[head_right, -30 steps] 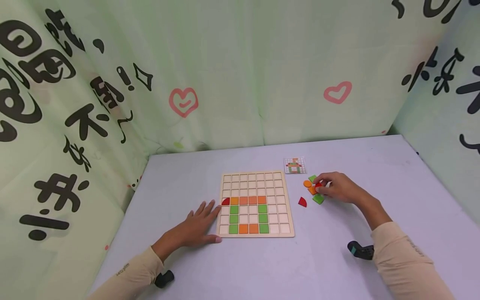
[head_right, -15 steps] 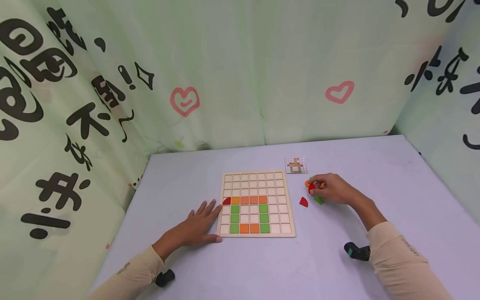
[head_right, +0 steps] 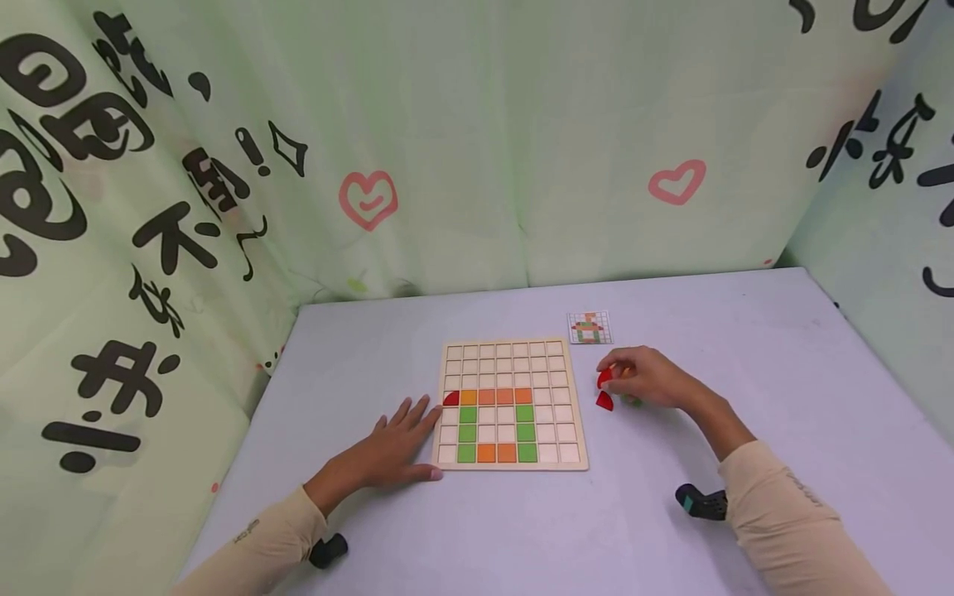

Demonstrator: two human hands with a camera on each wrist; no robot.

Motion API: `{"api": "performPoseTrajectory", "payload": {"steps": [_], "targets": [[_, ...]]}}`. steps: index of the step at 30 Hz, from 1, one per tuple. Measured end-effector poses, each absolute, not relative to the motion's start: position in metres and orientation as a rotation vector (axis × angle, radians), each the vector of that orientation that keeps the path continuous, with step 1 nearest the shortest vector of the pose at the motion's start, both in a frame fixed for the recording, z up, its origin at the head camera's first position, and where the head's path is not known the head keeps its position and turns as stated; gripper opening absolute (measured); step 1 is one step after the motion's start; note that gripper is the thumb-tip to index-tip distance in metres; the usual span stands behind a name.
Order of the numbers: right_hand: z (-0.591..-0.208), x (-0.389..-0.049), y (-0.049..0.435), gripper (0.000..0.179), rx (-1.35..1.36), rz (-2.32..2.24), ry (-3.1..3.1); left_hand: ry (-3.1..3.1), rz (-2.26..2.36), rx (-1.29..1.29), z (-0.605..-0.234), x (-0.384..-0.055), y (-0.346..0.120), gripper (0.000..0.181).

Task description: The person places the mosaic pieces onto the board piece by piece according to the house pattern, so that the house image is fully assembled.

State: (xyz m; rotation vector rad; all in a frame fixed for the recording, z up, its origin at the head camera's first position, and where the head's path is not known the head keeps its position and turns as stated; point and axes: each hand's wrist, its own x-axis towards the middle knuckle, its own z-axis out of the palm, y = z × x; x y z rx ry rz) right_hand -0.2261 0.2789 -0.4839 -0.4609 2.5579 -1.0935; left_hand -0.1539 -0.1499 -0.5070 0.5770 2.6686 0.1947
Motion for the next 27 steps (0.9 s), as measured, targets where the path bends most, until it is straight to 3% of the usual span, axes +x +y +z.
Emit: {"api": "performPoseTrajectory", "payload": {"steps": [27], "targets": [[-0.492, -0.226, 0.242, 0.033, -0.521, -1.141, 2.467, 2.672, 0.188, 0.574, -0.508, -0.154, -0.150, 0.101]]}}
